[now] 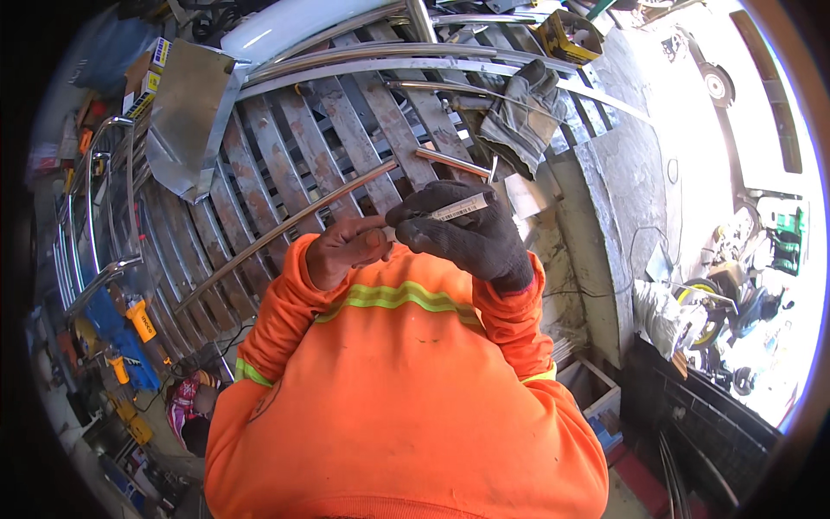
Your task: The recorder marks a metal pipe with a pen and then uses an angle grinder to grind it.
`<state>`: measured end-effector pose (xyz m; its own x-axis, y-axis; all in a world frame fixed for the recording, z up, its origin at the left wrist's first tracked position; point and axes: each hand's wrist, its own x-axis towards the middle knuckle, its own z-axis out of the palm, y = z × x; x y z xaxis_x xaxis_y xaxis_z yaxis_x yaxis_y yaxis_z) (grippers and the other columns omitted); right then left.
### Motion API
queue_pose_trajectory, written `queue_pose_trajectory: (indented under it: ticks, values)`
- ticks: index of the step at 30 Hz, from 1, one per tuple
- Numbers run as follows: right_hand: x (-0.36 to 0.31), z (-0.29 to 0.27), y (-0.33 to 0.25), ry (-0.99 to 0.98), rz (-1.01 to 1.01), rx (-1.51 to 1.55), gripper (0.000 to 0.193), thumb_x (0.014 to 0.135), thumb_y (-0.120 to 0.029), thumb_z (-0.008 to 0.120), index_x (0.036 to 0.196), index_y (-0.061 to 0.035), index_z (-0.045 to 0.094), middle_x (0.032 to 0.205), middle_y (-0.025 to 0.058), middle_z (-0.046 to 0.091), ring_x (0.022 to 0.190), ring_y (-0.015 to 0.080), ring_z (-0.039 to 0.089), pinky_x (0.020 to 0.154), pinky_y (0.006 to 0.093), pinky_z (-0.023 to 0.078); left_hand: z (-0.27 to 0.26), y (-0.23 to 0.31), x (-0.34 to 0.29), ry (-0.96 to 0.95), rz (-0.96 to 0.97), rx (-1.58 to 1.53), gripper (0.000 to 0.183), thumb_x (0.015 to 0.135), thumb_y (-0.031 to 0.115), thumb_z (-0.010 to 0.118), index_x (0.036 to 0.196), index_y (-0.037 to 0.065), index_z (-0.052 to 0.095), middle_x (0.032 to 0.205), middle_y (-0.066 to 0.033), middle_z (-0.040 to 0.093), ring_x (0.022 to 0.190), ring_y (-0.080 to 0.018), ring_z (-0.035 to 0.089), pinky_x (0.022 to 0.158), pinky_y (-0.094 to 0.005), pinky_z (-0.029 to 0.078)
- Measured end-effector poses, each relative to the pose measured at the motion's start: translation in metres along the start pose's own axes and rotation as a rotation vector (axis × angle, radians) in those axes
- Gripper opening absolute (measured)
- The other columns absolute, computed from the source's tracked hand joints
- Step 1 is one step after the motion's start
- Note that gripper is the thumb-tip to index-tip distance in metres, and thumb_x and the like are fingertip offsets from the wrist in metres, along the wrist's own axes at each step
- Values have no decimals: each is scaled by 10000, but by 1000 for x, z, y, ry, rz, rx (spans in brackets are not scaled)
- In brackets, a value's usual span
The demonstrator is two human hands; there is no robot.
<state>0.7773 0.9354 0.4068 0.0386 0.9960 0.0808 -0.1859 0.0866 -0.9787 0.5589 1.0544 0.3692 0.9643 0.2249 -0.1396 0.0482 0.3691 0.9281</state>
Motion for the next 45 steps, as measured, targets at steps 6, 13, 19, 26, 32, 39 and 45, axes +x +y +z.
queue_pose_trajectory:
  ticks: [6, 13, 19, 26, 32, 39, 45]
  values:
    - [-22, -149, -73, 584, -688, -662, 275, 1018, -12, 508, 1243, 103, 614, 994, 175, 668, 722, 232, 651, 703, 377, 562, -54, -49, -63, 290, 351, -447, 438, 1129, 370, 428, 942, 29, 630, 701, 12, 507, 591, -84, 418, 647, -248, 384]
    - [51, -75, -61, 180, -165, -558, 595, 982, 129, 452, 1549, -49, 440, 1441, 172, 617, 1204, 212, 655, 988, 371, 539, -13, 27, -19, 701, 202, 288, 405, 1120, 353, 460, 1139, 20, 689, 748, -9, 586, 707, -86, 538, 675, -241, 405]
    - [73, -38, -29, -14, -316, -508, 607, 961, 116, 556, 1548, 26, 432, 1516, 182, 552, 1298, 283, 620, 1068, 391, 508, 17, 49, 3, 674, 213, 495, 418, 1100, 320, 543, 1298, -32, 649, 801, -40, 636, 700, -87, 598, 658, -269, 488]
    - [80, -26, -41, 144, -452, -884, 489, 881, 33, 721, 1338, -141, 703, 1011, 103, 747, 841, 221, 714, 734, 357, 567, 31, 59, 13, 713, 197, 556, 380, 1085, 295, 582, 1297, -9, 669, 780, -36, 633, 661, -85, 586, 632, -270, 490]
    - [78, -24, -42, 87, -427, -993, 407, 882, -13, 752, 1268, -140, 720, 903, 75, 731, 737, 235, 691, 696, 360, 559, 26, 54, 14, 754, 267, 719, 352, 1085, 281, 575, 1274, -5, 657, 742, -84, 609, 638, -130, 570, 641, -281, 478]
    - [70, -21, -33, 31, -339, -1026, 357, 894, -32, 758, 1235, -130, 722, 884, 63, 740, 755, 228, 709, 697, 359, 562, 32, 44, 10, 807, 187, 630, 325, 1099, 293, 538, 1237, 9, 614, 693, -83, 559, 606, -156, 531, 615, -308, 450]
    - [62, -13, -27, 45, -335, -883, 318, 912, -35, 753, 1223, -89, 711, 1008, 91, 772, 827, 223, 752, 719, 327, 577, 34, 41, 13, 799, 244, 654, 311, 1097, 294, 543, 1222, 12, 580, 694, -95, 590, 621, -177, 606, 621, -326, 465]
